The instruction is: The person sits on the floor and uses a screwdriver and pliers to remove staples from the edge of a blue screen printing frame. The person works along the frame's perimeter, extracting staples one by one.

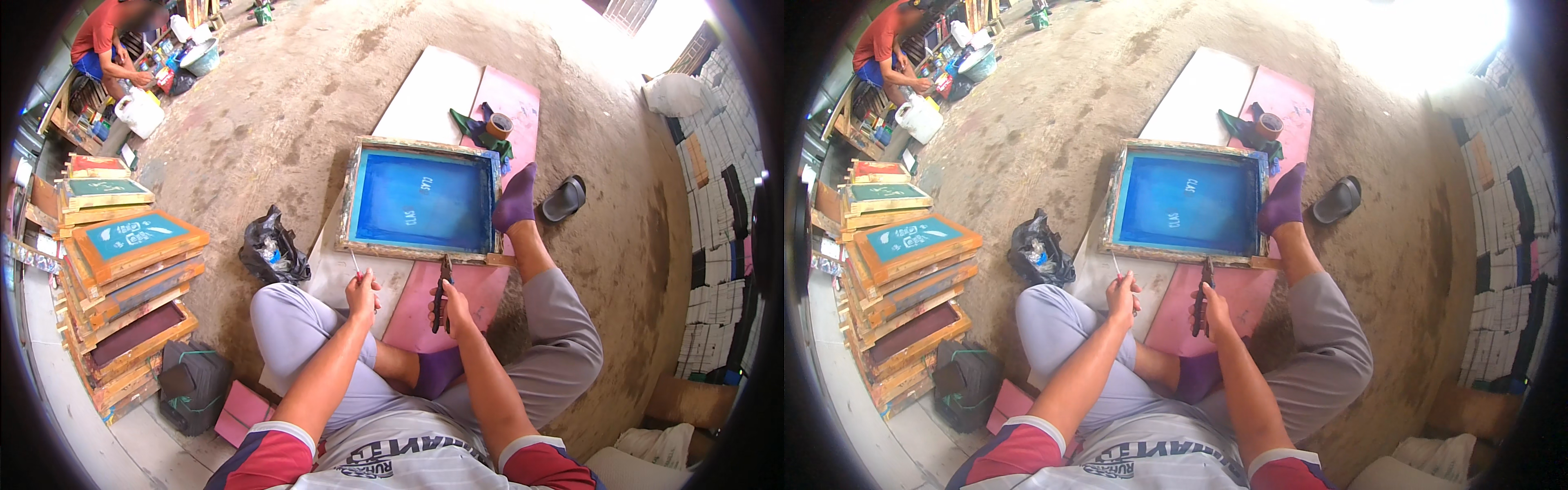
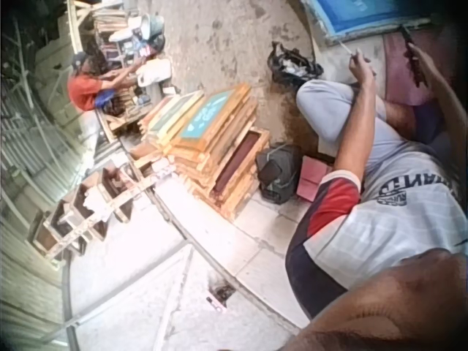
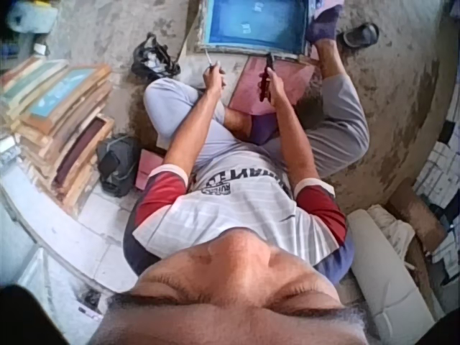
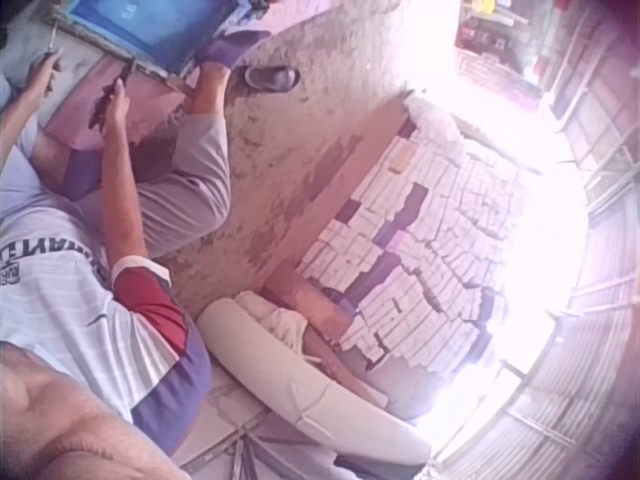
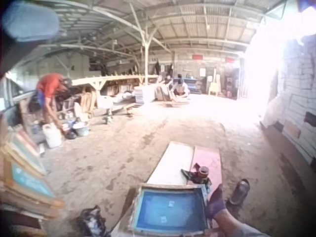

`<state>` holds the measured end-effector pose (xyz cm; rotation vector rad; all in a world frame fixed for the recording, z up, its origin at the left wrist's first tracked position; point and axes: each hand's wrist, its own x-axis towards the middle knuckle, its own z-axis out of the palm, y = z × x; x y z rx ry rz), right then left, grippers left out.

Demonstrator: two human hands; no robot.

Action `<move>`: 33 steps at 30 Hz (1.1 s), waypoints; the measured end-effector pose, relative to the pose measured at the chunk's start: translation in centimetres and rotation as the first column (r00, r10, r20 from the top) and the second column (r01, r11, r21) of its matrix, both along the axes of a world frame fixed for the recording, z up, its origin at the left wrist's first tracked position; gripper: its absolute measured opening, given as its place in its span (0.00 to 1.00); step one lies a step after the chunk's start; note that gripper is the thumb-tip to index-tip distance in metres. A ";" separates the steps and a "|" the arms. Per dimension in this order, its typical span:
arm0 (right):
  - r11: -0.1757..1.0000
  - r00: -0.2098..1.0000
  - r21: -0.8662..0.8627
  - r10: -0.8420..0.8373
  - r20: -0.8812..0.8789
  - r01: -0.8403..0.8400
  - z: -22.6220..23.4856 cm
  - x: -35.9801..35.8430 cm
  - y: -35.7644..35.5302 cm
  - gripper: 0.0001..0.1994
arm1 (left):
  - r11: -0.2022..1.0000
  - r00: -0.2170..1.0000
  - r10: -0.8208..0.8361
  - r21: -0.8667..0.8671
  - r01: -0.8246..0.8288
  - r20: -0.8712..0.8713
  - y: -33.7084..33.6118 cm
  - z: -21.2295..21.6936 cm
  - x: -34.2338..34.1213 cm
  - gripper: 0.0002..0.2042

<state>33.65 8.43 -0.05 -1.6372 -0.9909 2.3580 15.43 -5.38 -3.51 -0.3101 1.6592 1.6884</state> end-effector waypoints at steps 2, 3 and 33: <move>0.997 0.998 0.044 0.061 -0.005 -0.060 -0.5 0.5 -0.6 0.26 | 1.000 1.000 -0.028 0.005 0.028 0.009 -0.4 0.2 0.1 0.16; 0.991 0.992 0.043 0.130 -0.009 -0.129 -0.4 0.4 -1.0 0.26 | 0.999 0.999 -0.047 0.014 0.047 0.008 -0.3 0.3 0.1 0.15; 0.952 0.985 0.254 0.154 0.071 -0.167 -1.0 -0.9 -1.3 0.20 | 0.986 0.996 0.054 -0.153 -0.065 -0.071 -0.4 -0.4 -0.2 0.17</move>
